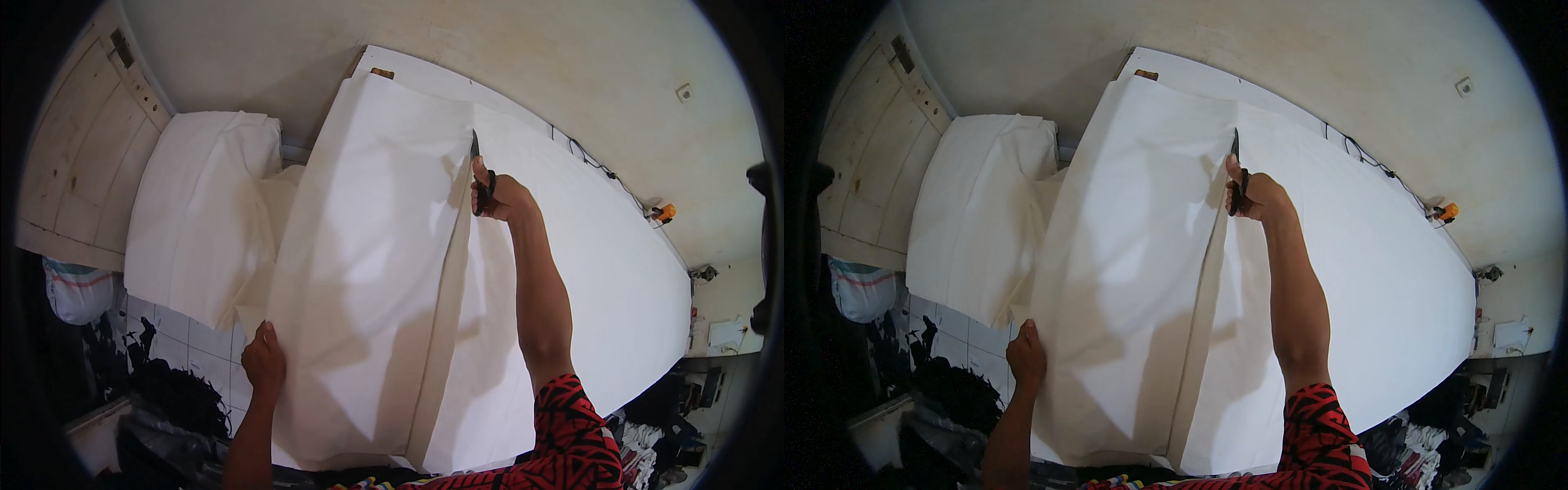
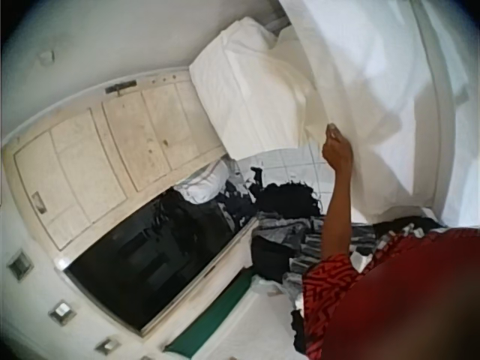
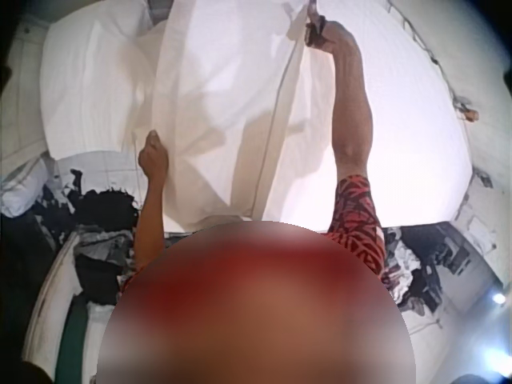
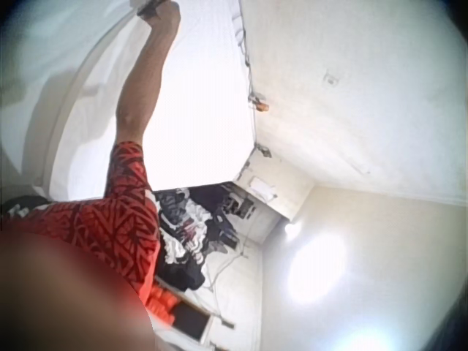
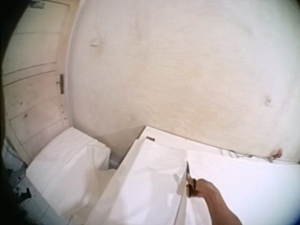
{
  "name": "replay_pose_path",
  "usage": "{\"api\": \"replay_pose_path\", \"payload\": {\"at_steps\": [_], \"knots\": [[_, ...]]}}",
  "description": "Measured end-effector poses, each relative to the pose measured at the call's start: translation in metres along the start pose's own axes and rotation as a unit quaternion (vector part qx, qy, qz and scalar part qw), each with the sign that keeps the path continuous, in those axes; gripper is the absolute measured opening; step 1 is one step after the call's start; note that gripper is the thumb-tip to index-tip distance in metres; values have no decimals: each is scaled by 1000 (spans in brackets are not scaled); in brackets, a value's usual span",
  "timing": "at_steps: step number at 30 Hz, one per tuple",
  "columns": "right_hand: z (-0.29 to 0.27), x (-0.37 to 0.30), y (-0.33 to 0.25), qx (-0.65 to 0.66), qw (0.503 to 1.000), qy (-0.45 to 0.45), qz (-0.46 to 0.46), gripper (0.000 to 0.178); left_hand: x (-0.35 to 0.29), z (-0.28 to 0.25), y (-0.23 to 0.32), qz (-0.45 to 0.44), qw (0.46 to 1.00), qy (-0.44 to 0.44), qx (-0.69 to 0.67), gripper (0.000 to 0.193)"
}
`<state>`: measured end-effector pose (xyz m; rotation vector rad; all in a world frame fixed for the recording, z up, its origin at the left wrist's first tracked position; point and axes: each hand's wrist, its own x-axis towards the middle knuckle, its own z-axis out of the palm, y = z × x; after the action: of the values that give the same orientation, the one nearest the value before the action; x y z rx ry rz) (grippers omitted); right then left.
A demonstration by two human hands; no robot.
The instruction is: The person lays a large white fabric on a table, smooths it, and uses scissors to cut a strip along its length. The person then folds the fabric and repeats the cutting process on another section.
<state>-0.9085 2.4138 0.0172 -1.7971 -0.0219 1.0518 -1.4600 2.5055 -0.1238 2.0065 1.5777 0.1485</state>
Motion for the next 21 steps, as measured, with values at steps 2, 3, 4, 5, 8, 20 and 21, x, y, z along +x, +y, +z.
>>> {"api": "replay_pose_path", "payload": {"at_steps": [2,3,4,5,8,20,21], "knots": [[-1,6,-3,30,998,-30,37,65,1,0,1,-9,1000,-7,19,59],[-1,9,-5,22,999,-26,27,66,1,0,1,-13,999,-9,28,59],[-1,12,-6,15,999,-35,32,67,1,0,1,-12,1000,-10,24,59],[-1,15,-7,21,999,-34,9,68,0,0,1,-12,1000,-10,20,59],[-1,22,-12,19,999,-3,-31,71,-1,-1,2,-14,1000,-12,13,59],[-6,57,-41,4,1000,22,-15,67,-2,-6,3,-16,1000,-15,16,60],[-8,60,-44,2,1000,11,-4,69,-2,-6,3,-14,1000,-10,9,60]]}}
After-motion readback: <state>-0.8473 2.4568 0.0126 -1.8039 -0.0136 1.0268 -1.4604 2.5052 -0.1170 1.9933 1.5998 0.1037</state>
